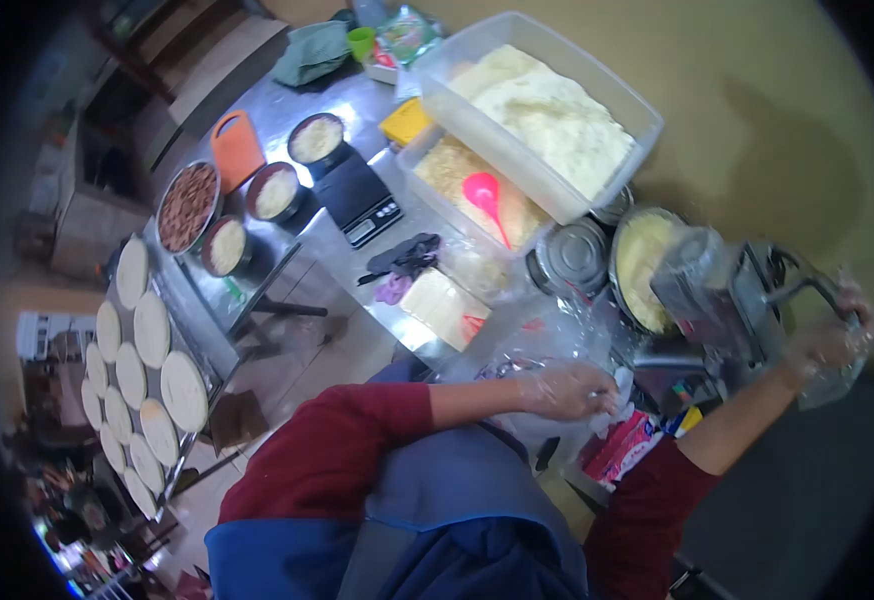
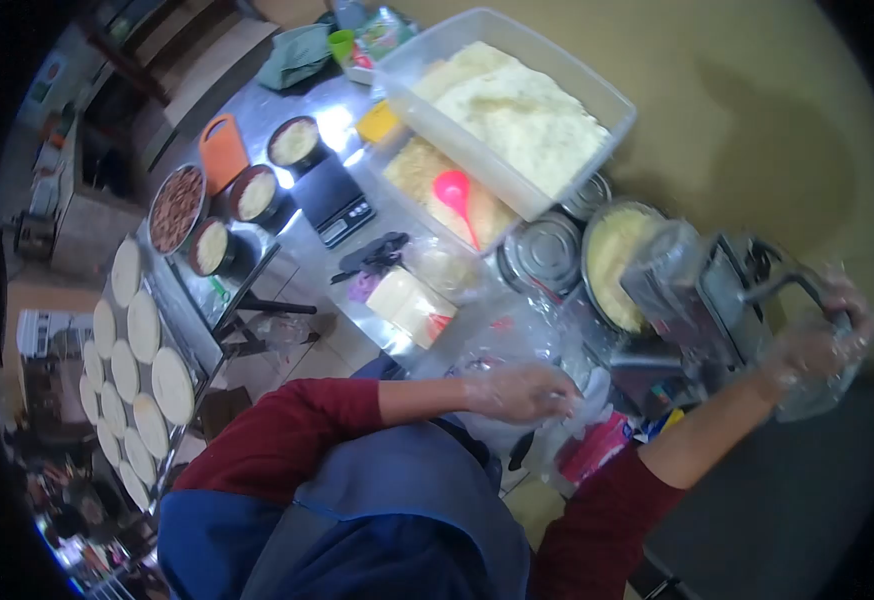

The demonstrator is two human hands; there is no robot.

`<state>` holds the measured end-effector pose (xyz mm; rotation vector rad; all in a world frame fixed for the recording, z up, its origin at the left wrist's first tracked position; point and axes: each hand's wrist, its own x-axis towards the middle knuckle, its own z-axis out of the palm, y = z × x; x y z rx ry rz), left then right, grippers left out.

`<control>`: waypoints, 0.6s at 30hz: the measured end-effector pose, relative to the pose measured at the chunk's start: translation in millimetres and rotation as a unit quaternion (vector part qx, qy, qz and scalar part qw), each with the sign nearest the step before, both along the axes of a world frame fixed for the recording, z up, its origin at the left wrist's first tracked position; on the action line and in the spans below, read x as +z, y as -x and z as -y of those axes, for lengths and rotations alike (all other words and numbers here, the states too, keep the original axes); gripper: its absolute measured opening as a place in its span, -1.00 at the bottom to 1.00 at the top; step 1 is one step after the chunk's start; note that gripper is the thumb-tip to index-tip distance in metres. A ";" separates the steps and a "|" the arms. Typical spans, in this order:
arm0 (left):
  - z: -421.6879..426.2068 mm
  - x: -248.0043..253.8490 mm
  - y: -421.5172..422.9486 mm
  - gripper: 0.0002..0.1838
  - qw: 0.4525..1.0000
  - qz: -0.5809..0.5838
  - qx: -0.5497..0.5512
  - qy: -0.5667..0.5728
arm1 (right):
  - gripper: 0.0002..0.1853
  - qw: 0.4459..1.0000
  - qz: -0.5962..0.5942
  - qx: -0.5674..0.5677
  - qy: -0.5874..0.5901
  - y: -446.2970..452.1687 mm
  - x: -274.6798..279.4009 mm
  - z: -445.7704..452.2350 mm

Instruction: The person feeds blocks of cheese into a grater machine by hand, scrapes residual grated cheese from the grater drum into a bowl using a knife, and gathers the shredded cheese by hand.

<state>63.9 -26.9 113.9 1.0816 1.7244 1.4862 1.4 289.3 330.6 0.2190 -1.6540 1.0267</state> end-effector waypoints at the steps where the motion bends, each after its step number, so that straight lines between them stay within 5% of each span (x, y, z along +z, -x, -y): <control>1: -0.9 1.0 0.8 -0.63 1.000 -0.001 0.017 0.004 | -0.71 0.998 0.016 -0.034 -0.048 4.2 2.4 -18.9; 3: -3.5 4.0 1.9 -0.63 1.000 -0.007 -0.001 -0.020 | -0.69 0.994 0.030 -0.052 -0.097 12.6 9.5 -58.2; 6: -2.7 5.0 3.6 -0.65 0.999 -0.001 0.016 -0.038 | -0.68 0.993 0.071 0.090 0.000 20.8 25.6 -85.7; 9: -1.6 -1.6 5.7 -0.66 0.998 0.005 0.020 -0.064 | -0.57 0.992 0.111 0.036 -0.049 28.1 46.7 -89.1; 12: 6.6 0.1 6.5 -0.64 0.996 0.018 0.053 -0.067 | -0.57 0.952 0.113 -0.076 -0.274 36.8 66.2 -101.2; 15: 22.7 9.9 13.2 -0.65 0.997 0.022 0.063 -0.043 | -0.74 0.731 0.177 -0.403 -0.521 55.5 99.2 -58.7; 16: 28.2 11.6 14.9 -0.67 0.998 0.014 0.057 -0.027 | -0.72 0.715 0.189 -0.418 -0.527 63.3 103.2 -54.4; 18: 40.9 12.1 12.2 -0.68 0.997 0.011 0.068 -0.023 | -0.68 0.781 0.234 -0.354 -0.458 93.8 99.4 -72.5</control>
